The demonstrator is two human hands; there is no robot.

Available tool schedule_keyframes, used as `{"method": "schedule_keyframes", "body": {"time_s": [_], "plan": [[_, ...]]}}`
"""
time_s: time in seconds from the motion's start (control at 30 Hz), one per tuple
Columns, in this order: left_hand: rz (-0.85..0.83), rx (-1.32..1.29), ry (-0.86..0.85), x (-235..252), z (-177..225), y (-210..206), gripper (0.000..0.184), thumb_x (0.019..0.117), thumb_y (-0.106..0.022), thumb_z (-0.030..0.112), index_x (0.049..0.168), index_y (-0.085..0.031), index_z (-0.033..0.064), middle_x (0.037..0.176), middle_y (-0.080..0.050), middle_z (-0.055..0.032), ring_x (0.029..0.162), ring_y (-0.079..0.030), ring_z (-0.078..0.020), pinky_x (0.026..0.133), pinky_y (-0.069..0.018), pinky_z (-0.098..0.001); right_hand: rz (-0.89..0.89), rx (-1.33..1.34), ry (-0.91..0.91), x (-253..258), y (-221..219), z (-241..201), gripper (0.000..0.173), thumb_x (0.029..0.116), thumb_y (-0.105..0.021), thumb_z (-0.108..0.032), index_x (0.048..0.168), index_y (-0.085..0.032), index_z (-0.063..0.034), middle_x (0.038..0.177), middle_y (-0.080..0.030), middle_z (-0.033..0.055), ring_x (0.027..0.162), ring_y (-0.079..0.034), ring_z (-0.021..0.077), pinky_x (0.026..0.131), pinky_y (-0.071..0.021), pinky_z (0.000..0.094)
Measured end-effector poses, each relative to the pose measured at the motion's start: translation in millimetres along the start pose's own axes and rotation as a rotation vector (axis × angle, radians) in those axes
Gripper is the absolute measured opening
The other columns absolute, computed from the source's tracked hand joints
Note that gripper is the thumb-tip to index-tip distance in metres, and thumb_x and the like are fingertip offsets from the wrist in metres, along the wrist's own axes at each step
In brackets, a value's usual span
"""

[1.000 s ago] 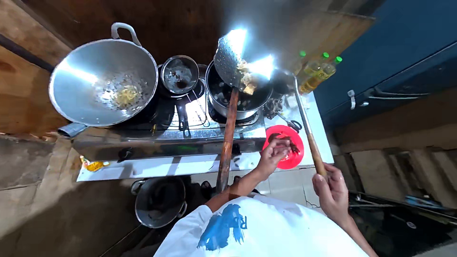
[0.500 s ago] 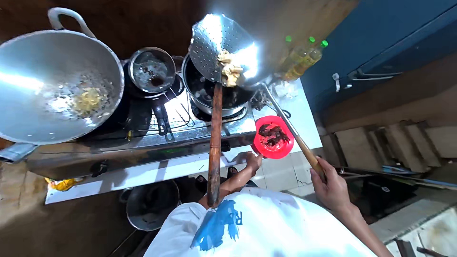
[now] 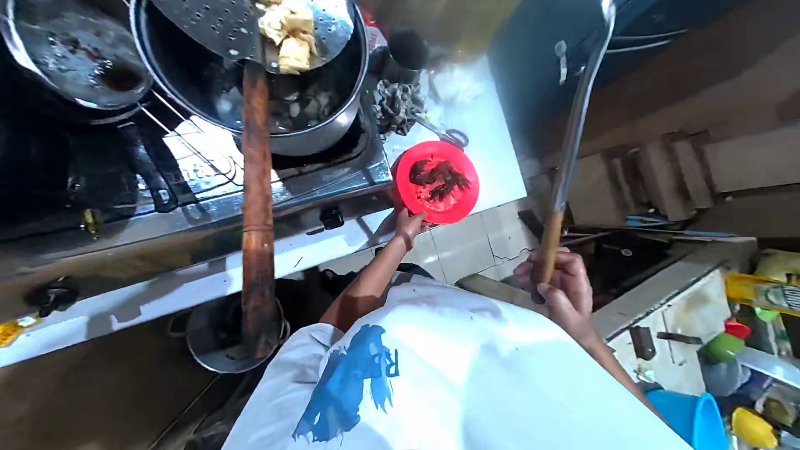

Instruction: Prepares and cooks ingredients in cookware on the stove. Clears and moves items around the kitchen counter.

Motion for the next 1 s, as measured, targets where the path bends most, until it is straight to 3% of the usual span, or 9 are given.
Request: {"method": "schedule_keyframes", "body": {"time_s": [0.07,0.13,0.2,0.27,0.4,0.5,0.67,0.83,1.0], "plan": [[-0.056,-0.075,0.001,2,-2,-6,0.056,0.099,-0.056,0.005,0.15,-0.031,0.0035,0.111,-0.062,-0.0182,0.081,-0.064,-0.0184,0.072,-0.0554,-0.0317,0.017,-0.147,-0.2,-13,16,13,0.05,0.0904,-0.053,-0.015,0.135,-0.035,-0.0025,0.098,-0.062,-0.0073,0.073,-0.061,0.0001,0.062,-0.0545,0.0202],[-0.068,-0.096,0.036,1,2,-13,0.047,0.101,-0.05,0.008,0.145,-0.036,0.0038,0.101,-0.064,-0.0138,0.077,-0.064,-0.0161,0.068,-0.0536,-0.0298,0.008,-0.47,-0.313,-27,31,19,0.048,0.0984,-0.052,-0.016,0.138,-0.043,0.0098,0.082,-0.061,0.0027,0.058,-0.053,0.005,0.053,-0.0485,0.0239],[-0.045,-0.08,0.062,3,2,-16,0.037,0.1022,-0.05,0.012,0.138,-0.046,0.0035,0.102,-0.065,-0.0134,0.078,-0.063,-0.0152,0.067,-0.0516,-0.0292,-0.085,-0.811,-0.336,-41,47,23,0.044,0.1024,-0.053,-0.016,0.14,-0.053,0.0076,0.091,-0.07,0.0211,0.067,-0.066,0.0293,0.063,-0.0568,0.0465],[-0.024,-0.07,0.026,6,-1,-17,0.035,0.1023,-0.051,0.012,0.136,-0.048,0.003,0.105,-0.064,-0.0136,0.08,-0.061,-0.0158,0.067,-0.051,-0.0298,-0.178,-0.97,-0.327,-54,66,34,0.047,0.1028,-0.052,-0.016,0.146,-0.053,0.0019,0.102,-0.072,0.0272,0.077,-0.072,0.0421,0.07,-0.0584,0.0586],[0.027,-0.077,-0.078,13,-12,-21,0.03,0.1013,-0.051,0.007,0.13,-0.049,0.0017,0.091,-0.063,-0.0095,0.065,-0.058,-0.0103,0.055,-0.0478,-0.0238,-0.298,-1.077,-0.353,-56,82,50,0.048,0.1021,-0.051,-0.013,0.15,-0.053,-0.0065,0.092,-0.069,0.0277,0.068,-0.068,0.045,0.059,-0.0556,0.059],[0.025,-0.093,-0.104,15,-16,-22,0.021,0.1011,-0.05,0.004,0.122,-0.051,0.0007,0.082,-0.062,-0.0065,0.058,-0.056,-0.0072,0.051,-0.0458,-0.0209,-0.406,-1.084,-0.509,-38,78,65,0.051,0.1066,-0.043,-0.015,0.157,-0.044,-0.0148,0.104,-0.069,0.0292,0.077,-0.069,0.0484,0.066,-0.0549,0.0615],[0.04,-0.05,-0.092,21,-15,-17,0.026,0.0998,-0.051,0.003,0.125,-0.05,-0.0016,0.087,-0.063,-0.0085,0.06,-0.056,-0.0087,0.052,-0.0464,-0.0221,-0.384,-1.039,-0.475,-31,70,87,0.049,0.107,-0.042,-0.015,0.156,-0.045,-0.0103,0.106,-0.068,0.0311,0.076,-0.069,0.0487,0.067,-0.0558,0.061],[0.046,-0.117,-0.11,18,-25,-26,0.016,0.0986,-0.05,-0.001,0.114,-0.053,-0.0005,0.077,-0.064,-0.0064,0.054,-0.058,-0.0082,0.048,-0.0477,-0.0209,-0.334,-1.026,-0.484,-27,49,94,0.051,0.1054,-0.043,-0.014,0.156,-0.045,-0.0099,0.106,-0.069,0.0299,0.074,-0.069,0.0476,0.066,-0.0556,0.0599],[0.073,-0.121,-0.11,21,-26,-28,0.022,0.0988,-0.051,0.001,0.121,-0.051,0.0,0.081,-0.064,-0.0076,0.057,-0.058,-0.0082,0.05,-0.0471,-0.0207,-0.356,-1.05,-0.573,-17,29,96,0.051,0.1076,-0.04,-0.016,0.159,-0.04,-0.0124,0.108,-0.068,0.0292,0.079,-0.07,0.0467,0.071,-0.0558,0.0572]]}}
Point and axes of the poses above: each hand's wrist, its own x-axis towards the middle knuckle, its own y-axis out of the back of the hand, z = x × y, the point moved 3 cm from there along x, towards the middle knuckle
